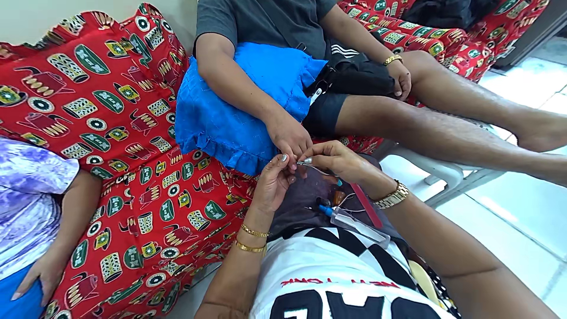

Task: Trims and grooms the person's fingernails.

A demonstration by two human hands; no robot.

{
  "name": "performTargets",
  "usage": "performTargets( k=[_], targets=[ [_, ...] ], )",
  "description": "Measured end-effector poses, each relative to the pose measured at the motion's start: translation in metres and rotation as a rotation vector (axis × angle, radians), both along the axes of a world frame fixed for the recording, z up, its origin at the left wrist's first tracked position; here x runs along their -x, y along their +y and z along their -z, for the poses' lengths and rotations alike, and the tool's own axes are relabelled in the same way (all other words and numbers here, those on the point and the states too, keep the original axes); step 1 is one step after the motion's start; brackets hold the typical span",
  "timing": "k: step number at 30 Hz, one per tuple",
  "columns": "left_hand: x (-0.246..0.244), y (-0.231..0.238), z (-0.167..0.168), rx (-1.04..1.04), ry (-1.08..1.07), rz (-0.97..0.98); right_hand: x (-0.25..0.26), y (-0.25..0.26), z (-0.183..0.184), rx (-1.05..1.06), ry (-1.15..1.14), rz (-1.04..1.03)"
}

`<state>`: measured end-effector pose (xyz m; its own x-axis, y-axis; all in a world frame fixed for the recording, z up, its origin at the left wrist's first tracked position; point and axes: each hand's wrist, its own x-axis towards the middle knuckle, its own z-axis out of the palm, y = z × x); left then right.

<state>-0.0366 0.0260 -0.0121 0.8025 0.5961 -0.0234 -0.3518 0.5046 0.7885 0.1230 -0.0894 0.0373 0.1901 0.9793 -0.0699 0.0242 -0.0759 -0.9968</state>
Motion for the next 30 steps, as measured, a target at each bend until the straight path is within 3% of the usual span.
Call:
performTargets(
  k=[24,30],
  targets=[
    [-0.0012,0.0018,0.0008,-0.026,-0.024,0.014,-0.0024,0.0002,0.0010,0.025,0.068,-0.033],
    [-0.0004,0.0019,0.0003,-0.033,-0.017,0.011,-0.0077,0.0006,-0.0013,-0.002,-0.018,-0.077]
  ],
)
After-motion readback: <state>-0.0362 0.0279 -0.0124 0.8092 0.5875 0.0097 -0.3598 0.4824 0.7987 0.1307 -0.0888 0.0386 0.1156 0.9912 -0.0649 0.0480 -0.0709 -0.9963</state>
